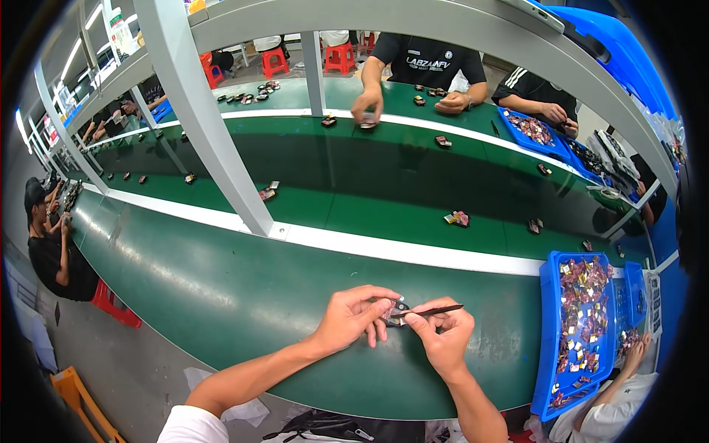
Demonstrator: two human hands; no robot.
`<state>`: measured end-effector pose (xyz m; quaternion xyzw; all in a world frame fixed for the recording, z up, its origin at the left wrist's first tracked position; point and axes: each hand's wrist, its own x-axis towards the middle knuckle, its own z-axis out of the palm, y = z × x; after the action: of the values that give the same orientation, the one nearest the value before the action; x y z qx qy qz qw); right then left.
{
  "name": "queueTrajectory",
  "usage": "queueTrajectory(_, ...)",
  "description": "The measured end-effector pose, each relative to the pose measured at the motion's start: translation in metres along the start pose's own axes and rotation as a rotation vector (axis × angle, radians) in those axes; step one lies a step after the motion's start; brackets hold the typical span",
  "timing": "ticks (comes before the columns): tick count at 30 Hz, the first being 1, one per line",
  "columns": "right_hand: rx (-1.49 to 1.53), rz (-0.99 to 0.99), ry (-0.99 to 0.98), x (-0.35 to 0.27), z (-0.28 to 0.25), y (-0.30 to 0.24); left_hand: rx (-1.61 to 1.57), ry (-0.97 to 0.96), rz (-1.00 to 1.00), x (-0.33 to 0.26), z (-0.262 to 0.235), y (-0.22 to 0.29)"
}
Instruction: Assembling small electronic components onto circuit boards on a factory assembly line.
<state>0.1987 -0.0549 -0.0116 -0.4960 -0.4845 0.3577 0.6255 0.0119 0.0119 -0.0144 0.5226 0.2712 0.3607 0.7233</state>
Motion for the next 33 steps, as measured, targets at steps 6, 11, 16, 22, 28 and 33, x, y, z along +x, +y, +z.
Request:
queueTrajectory(6, 0.039, 0.022, 0.028, -0.0012, 0.0022, -0.003, -0.028, 0.009, 0.019, 0.0005, -0.0002, 0.0008)
queueTrajectory(11, 0.07, 0.05, 0.036, 0.0002, 0.0027, -0.0054, -0.037, 0.017, 0.006, -0.0004, -0.0006, 0.0015)
queueTrajectory(16, 0.023, 0.012, -0.037, 0.0013, -0.0045, -0.0004, -0.017, 0.022, 0.006, 0.0004, 0.0015, 0.0063)
queueTrajectory(22, -0.004, 0.018, -0.036, 0.0022, -0.0028, -0.003, 0.0, 0.011, -0.034, 0.0007, -0.0018, 0.005)
queueTrajectory(28, -0.109, -0.07, 0.026, -0.0026, 0.0017, -0.0043, 0.017, 0.07, 0.0, 0.0019, -0.0051, 0.0046)
queueTrajectory(33, -0.214, -0.168, 0.037, -0.0035, 0.005, -0.0039, 0.011, 0.077, 0.002, 0.0008, -0.005, 0.0035)
